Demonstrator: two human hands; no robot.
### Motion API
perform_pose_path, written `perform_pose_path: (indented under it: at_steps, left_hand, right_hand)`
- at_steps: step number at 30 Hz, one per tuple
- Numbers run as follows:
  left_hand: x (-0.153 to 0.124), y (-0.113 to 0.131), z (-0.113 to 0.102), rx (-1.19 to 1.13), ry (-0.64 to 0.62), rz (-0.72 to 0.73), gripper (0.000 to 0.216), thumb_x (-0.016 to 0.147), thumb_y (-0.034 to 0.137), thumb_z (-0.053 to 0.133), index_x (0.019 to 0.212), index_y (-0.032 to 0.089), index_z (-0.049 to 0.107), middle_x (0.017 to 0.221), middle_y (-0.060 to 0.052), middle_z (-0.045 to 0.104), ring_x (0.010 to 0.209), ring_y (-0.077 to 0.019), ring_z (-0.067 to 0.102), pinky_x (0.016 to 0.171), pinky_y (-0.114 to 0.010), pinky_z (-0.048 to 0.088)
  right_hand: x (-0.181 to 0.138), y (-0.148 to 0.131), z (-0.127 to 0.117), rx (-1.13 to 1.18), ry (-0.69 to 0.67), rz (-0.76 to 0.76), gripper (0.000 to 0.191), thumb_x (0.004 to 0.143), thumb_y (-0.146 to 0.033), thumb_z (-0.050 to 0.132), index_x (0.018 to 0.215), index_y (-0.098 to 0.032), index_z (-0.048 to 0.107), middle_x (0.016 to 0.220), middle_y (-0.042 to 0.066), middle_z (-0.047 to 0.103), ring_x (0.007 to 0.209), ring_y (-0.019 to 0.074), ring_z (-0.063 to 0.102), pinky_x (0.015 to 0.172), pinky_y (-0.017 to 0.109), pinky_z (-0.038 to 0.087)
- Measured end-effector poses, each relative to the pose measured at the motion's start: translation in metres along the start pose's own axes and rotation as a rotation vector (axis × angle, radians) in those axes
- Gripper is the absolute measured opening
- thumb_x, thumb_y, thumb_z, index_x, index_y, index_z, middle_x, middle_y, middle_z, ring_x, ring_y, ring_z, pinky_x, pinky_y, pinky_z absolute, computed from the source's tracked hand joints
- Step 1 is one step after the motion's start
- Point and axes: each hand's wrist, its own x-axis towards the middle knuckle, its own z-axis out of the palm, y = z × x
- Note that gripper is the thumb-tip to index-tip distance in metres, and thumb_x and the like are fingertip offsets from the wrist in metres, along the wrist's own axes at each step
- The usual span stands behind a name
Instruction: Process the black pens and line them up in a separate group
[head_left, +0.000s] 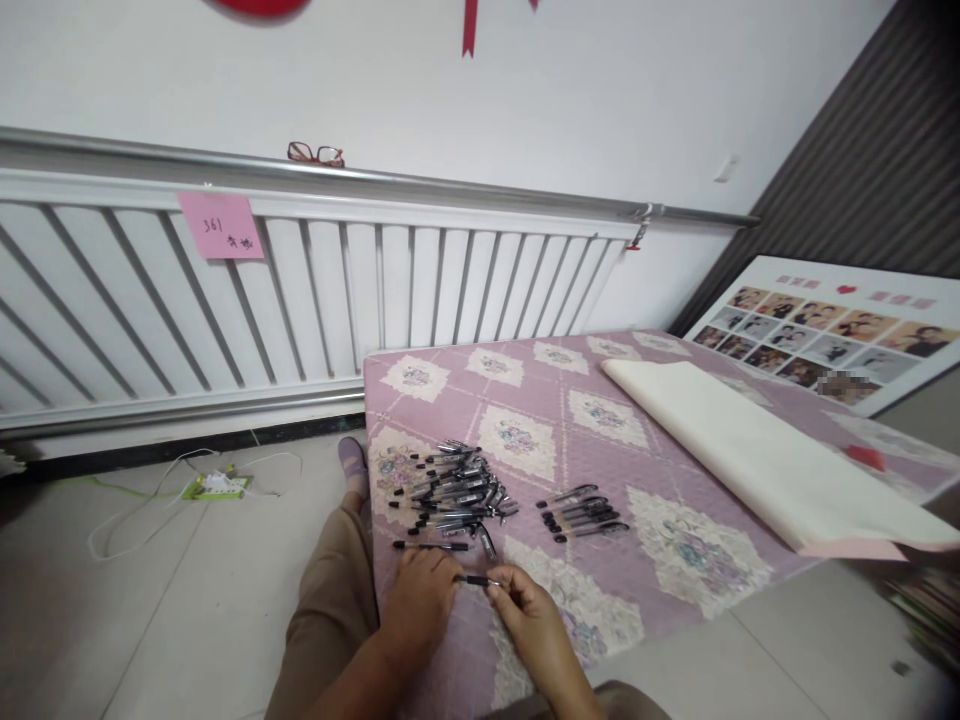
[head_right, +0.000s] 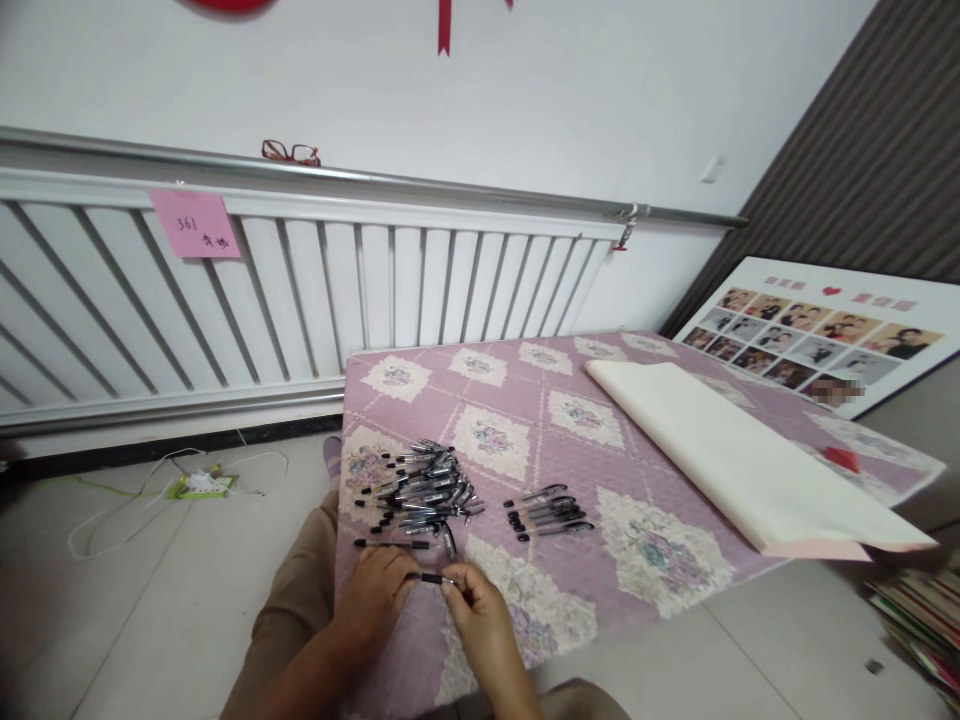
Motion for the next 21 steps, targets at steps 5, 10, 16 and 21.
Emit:
perform_pose_path:
  at_steps: [5,10,16,21]
  left_hand:
    - [-0.0002,-0.0003,-0.0010,0.016,-0.032,-0.009,0.014,0.086,0.013,0.053,0.085,0.022,0.063,0.087,0.000,0.063,0.086,-0.0184,0.056,0.083,-0.035,0.039]
    - [0.0001,-0.0024,0.0013,0.030,-0.038,-0.013,0.011,0.085,0.014,0.056,0.085,0.022,0.064,0.087,-0.001,0.064,0.086,-0.0191,0.057,0.081,-0.034,0.040]
    - [0.0009,-0.0012,-0.0016,0.021,-0.044,-0.006,0.011,0.085,0.014,0.056,0.086,0.022,0.064,0.088,-0.001,0.064,0.086,-0.0191,0.057,0.081,-0.034,0.040]
    - [0.0008,0.0019,-0.0048,0.016,-0.064,-0.028,0.014,0.085,0.012,0.055,0.089,0.022,0.064,0.090,-0.001,0.064,0.088,-0.0189,0.057,0.082,-0.034,0.041]
  right_hand:
    - [-0.0012,-0.0018,0.0009,-0.077,-0.008,-0.025,0.021,0.079,-0.038,0.055,0.076,-0.020,0.063,0.067,0.000,0.058,0.065,0.0167,0.053,0.062,0.025,0.041]
    - [-0.0034,-0.0054,0.0012,-0.172,-0.005,-0.086,0.024,0.083,-0.038,0.050,0.071,-0.020,0.060,0.067,0.000,0.058,0.066,0.0166,0.053,0.062,0.025,0.041]
    - [-0.0048,-0.0054,0.0042,-0.245,0.019,-0.107,0.032,0.086,-0.041,0.047,0.063,-0.020,0.054,0.065,0.000,0.057,0.065,0.0167,0.052,0.062,0.025,0.040]
    - [-0.0033,0.0014,0.0042,-0.147,0.038,-0.066,0.022,0.083,-0.039,0.052,0.086,-0.019,0.062,0.070,0.000,0.058,0.067,0.0171,0.054,0.063,0.025,0.042]
